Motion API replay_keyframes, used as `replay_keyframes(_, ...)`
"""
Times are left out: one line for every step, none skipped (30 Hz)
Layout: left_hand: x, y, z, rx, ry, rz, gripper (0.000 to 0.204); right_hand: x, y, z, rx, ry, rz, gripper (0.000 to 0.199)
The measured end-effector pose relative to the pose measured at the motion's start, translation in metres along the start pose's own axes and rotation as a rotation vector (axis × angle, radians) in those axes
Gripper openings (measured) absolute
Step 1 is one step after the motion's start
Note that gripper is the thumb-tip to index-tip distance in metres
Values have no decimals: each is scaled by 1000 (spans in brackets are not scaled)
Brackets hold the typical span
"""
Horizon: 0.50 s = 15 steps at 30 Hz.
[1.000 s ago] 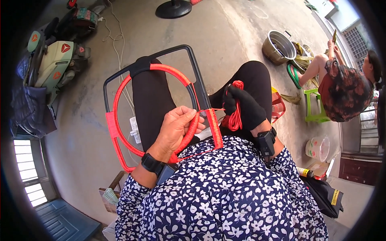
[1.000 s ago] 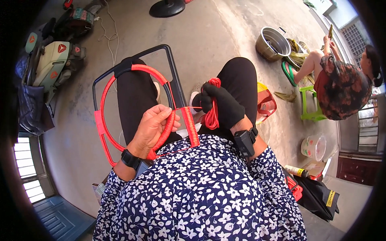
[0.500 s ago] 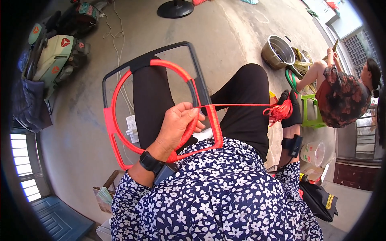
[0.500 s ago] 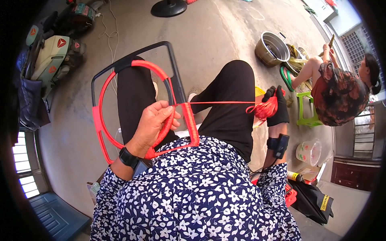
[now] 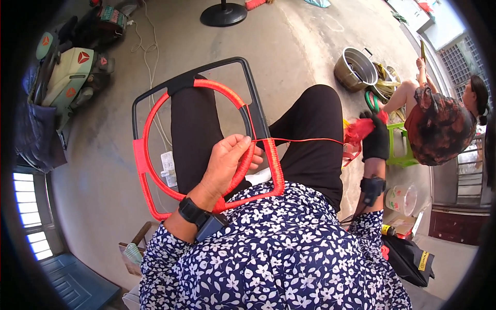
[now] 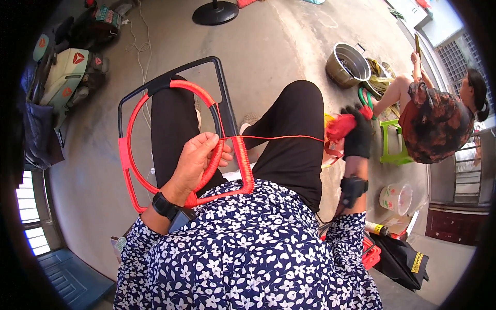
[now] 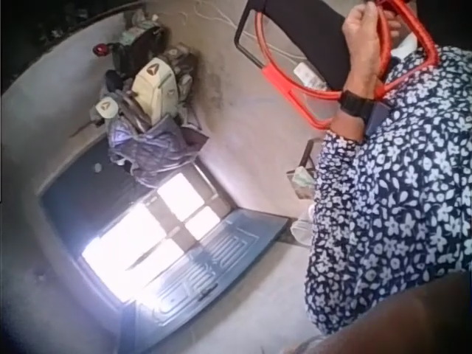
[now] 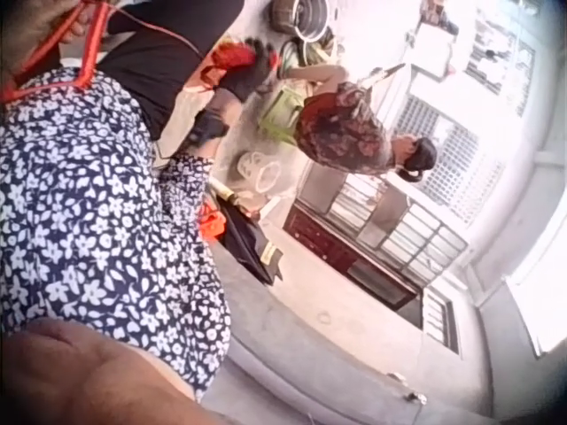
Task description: Wrapping a red cord tightly around a black and red frame to cover it.
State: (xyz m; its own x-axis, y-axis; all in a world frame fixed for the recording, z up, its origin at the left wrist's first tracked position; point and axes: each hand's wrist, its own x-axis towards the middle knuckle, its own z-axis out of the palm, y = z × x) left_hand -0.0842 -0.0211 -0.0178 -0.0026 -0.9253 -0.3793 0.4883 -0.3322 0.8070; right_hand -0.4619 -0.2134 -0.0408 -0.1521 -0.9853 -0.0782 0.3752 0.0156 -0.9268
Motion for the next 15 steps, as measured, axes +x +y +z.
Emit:
replay_keyframes(2, 0, -1, 8, 7, 22, 33, -18, -9, 51, -193, -56, -132, 30)
replay_keyframes(3, 3, 1, 12, 2, 20, 33, -47, -18, 105, -300, -83, -228, 30)
replay_keyframes(3, 9, 7, -70, 27, 26, 39, -58, -10, 122, -525, -181, -369, 32)
replay_keyframes(1, 11, 9, -160, 69, 37, 45, -84, -15, 151, -807, -419, -681, 41)
replay_keyframes(1, 11, 9, -158, 71, 40, 45, -99, -20, 181, -974, -623, -933, 44)
replay_keyframes(1, 10, 8, -150, 86, 105, 46, -109, -25, 201, -1135, -830, -1186, 48)
replay_keyframes(2, 10, 7, -145, 101, 174, 48, -114, -28, 209, -1131, -834, -1192, 48)
replay_keyframes(-3, 17, 12, -156, 100, 214, 36, -122, -30, 214, -1102, -873, -1118, 47)
replay_keyframes(-2, 12, 5, -158, 105, 222, 36, -128, -29, 215, -1072, -914, -1043, 47)
replay_keyframes(1, 3, -4, -92, 125, 225, 31, -130, -19, 200, -869, -802, -425, 31)
replay_keyframes(2, 0, -7, -23, 146, 223, 27, -122, -11, 191, -873, -800, -429, 31)
replay_keyframes(3, -2, -7, -49, 161, 253, 25, -113, -5, 185, -752, -812, -181, 24)
replay_keyframes(4, -3, -8, -49, 157, 255, 25, -104, 4, 181, -621, -812, 66, 20)
replay_keyframes(5, -6, -9, -17, 169, 261, 24, -97, 18, 181, -460, -855, 273, 25)
replay_keyframes(7, -7, -10, 15, 182, 268, 23, -95, 27, 178, -463, -853, 272, 25)
